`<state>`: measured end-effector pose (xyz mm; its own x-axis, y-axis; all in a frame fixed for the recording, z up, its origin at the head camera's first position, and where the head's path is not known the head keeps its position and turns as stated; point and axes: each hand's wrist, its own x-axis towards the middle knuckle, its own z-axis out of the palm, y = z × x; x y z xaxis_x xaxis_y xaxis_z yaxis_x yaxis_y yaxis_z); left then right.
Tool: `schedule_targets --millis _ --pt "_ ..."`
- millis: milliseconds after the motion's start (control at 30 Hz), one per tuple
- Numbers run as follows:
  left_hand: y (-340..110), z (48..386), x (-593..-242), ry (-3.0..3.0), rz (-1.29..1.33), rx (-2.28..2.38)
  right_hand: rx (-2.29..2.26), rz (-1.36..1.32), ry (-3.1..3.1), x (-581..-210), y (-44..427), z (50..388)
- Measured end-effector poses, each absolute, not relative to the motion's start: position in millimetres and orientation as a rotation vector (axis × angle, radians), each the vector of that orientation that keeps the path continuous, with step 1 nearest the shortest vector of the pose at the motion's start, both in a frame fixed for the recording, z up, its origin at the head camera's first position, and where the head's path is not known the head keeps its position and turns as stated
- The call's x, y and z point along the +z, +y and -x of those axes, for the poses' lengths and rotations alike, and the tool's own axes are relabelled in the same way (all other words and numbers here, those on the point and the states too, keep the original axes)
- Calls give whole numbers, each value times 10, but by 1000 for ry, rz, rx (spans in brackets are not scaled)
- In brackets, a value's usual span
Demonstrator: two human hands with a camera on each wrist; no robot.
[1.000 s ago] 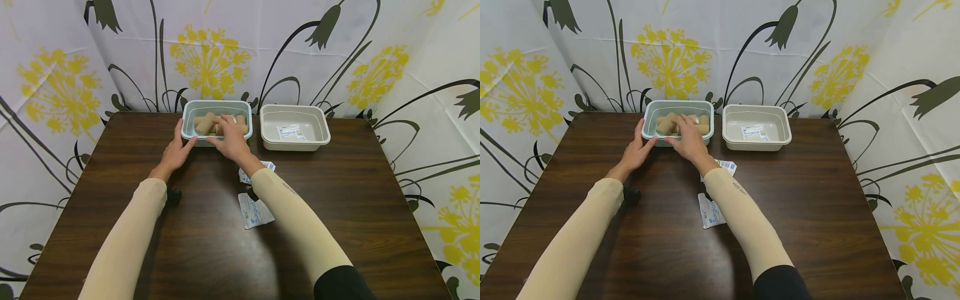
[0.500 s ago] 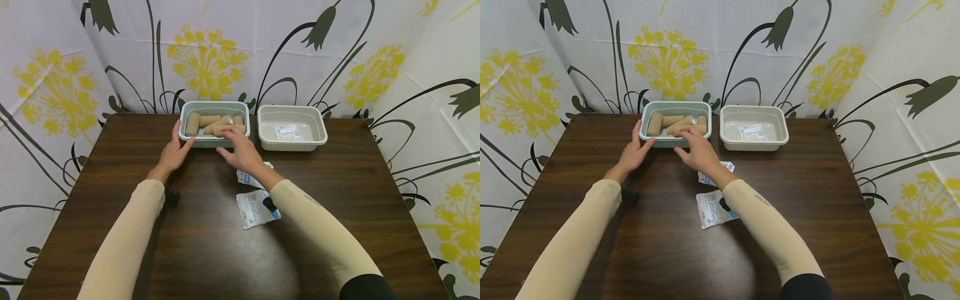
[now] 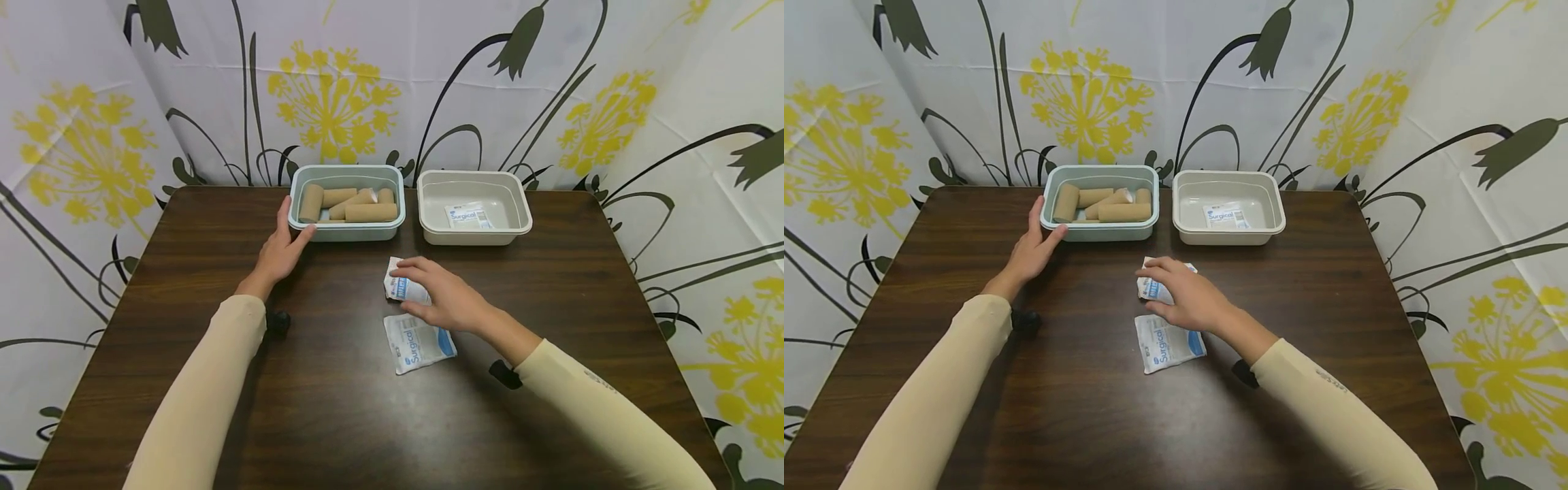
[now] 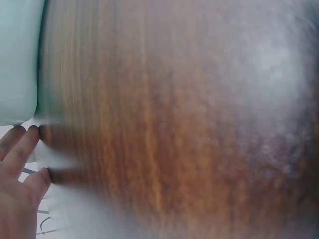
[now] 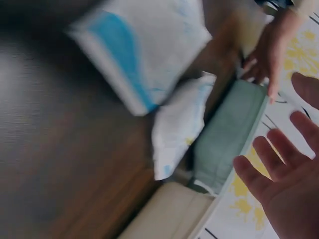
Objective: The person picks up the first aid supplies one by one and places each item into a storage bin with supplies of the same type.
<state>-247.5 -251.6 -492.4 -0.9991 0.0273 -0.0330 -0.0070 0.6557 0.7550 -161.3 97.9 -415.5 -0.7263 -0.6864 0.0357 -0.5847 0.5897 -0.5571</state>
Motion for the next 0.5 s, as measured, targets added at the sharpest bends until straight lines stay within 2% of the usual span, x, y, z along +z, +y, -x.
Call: schedule_targets --millis 267,500 --pt "-2523 2486 -4919 2826 -18 1276 -527 1261 2495 -4482 1226 1193" --pt "-2518 2479 -4925 2837 -12 1269 -404 1349 2504 -4682 1300 1064"
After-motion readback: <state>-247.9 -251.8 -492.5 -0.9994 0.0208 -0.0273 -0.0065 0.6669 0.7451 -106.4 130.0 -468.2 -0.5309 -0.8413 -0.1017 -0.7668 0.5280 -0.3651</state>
